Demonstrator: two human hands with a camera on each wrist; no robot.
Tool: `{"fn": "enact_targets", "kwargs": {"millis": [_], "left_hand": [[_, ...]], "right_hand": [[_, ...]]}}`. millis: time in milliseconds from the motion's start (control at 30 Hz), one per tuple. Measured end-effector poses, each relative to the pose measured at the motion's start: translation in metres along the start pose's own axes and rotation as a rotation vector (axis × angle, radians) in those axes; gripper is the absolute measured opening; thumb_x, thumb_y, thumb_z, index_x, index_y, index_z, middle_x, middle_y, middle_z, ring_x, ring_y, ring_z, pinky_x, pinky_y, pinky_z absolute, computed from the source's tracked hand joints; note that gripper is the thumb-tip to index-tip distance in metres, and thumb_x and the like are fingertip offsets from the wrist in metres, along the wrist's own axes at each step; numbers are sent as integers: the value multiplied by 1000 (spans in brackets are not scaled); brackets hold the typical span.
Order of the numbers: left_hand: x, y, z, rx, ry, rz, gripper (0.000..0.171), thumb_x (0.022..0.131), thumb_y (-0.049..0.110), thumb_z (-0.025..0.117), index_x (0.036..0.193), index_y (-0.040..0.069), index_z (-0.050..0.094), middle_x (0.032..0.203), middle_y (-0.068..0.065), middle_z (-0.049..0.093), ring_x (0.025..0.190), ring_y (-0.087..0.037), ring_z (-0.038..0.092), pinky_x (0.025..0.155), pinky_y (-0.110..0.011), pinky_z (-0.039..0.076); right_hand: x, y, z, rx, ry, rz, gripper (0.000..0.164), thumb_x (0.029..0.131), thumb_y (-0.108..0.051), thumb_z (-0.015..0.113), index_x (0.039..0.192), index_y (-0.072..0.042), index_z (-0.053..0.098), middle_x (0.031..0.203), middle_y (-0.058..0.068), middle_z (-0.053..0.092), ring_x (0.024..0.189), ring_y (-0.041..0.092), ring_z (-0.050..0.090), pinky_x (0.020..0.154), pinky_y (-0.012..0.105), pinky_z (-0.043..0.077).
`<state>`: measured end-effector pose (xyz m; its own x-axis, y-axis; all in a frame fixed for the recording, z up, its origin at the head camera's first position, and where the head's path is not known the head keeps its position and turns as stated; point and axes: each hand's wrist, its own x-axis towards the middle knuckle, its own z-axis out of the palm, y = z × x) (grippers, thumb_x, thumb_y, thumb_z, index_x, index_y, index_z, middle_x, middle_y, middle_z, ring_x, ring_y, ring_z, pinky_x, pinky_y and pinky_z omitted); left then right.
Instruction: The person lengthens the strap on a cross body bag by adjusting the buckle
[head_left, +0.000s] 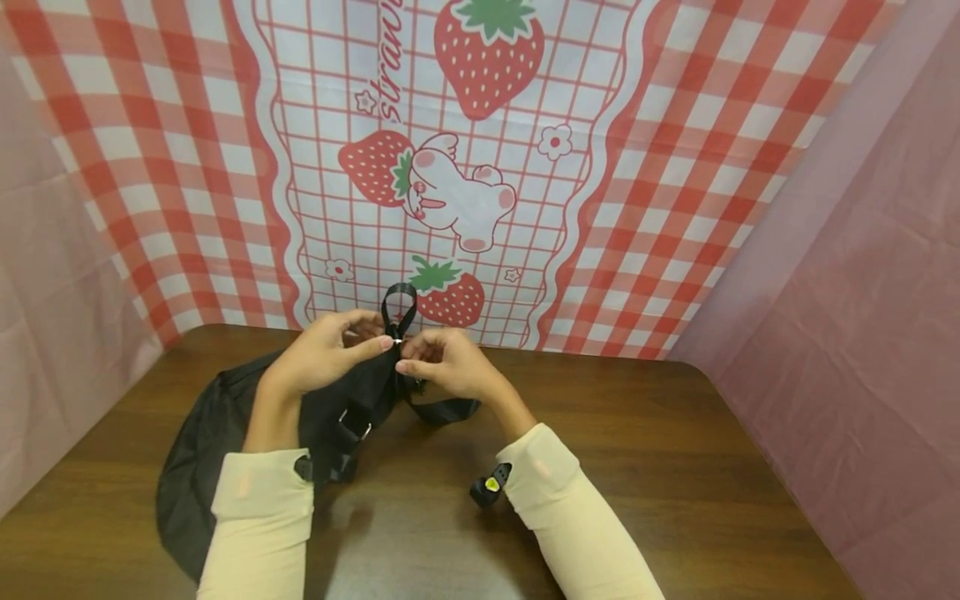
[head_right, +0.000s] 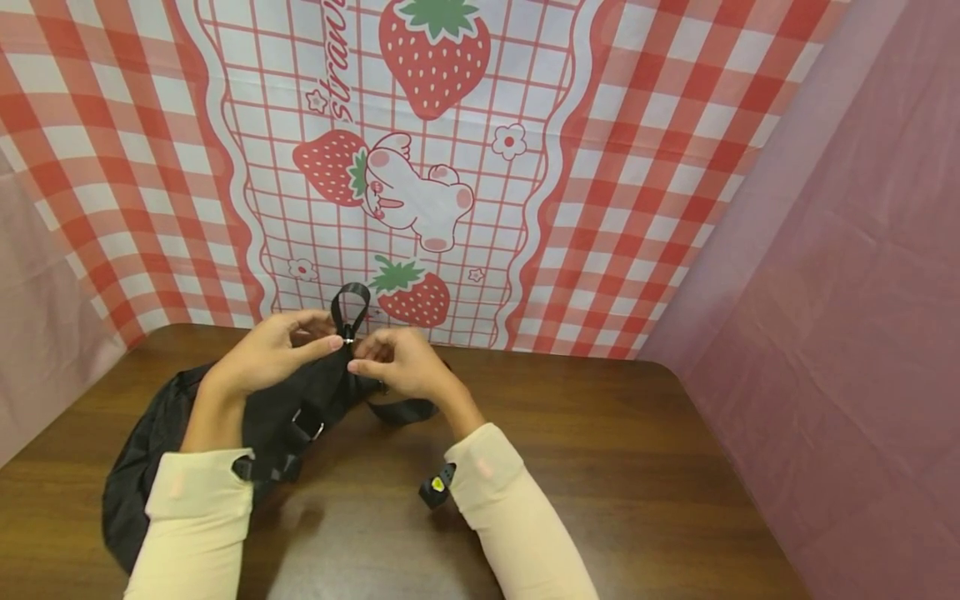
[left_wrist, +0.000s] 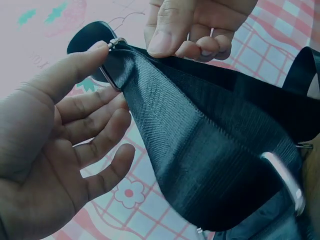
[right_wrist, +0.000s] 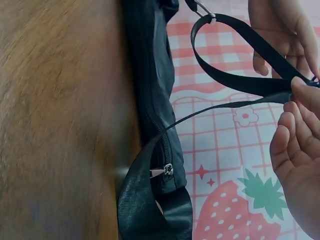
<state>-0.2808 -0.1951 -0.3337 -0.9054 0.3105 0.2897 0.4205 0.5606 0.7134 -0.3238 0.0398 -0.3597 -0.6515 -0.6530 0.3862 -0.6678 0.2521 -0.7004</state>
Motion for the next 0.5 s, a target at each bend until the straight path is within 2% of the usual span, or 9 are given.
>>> {"fn": "enact_targets", "kwargs": {"millis": [167, 333, 500], "left_hand": [[2, -2, 4, 8, 4, -21, 56, 104, 40, 61, 139, -4, 55, 123, -18, 66, 114, -32, 62, 100, -54, 48], [4, -3, 6, 10, 10, -21, 57, 106, 40, 57, 142, -4, 52, 127, -19, 63, 118, -34, 59, 103, -54, 45], [5, -4, 6, 10, 15, -23, 55, 106, 38, 56, 141, -5, 52, 127, -20, 63, 118, -34, 59, 103, -55, 45]], "right_hand": [[0, 1, 2, -25, -13, -61, 7, 96, -12, 74, 90, -7, 73, 79, -1, 68, 64, 8, 59, 59, 24, 50], [0, 4, 5, -118, -14, -127, 9, 96, -11, 73, 87, -9, 72, 75, -3, 67, 63, 4, 58, 58, 22, 50], [1, 7, 8, -192, 3, -150, 9, 96, -10, 72, 88, -8, 71, 75, -1, 67, 63, 5, 58, 58, 22, 50]]}}
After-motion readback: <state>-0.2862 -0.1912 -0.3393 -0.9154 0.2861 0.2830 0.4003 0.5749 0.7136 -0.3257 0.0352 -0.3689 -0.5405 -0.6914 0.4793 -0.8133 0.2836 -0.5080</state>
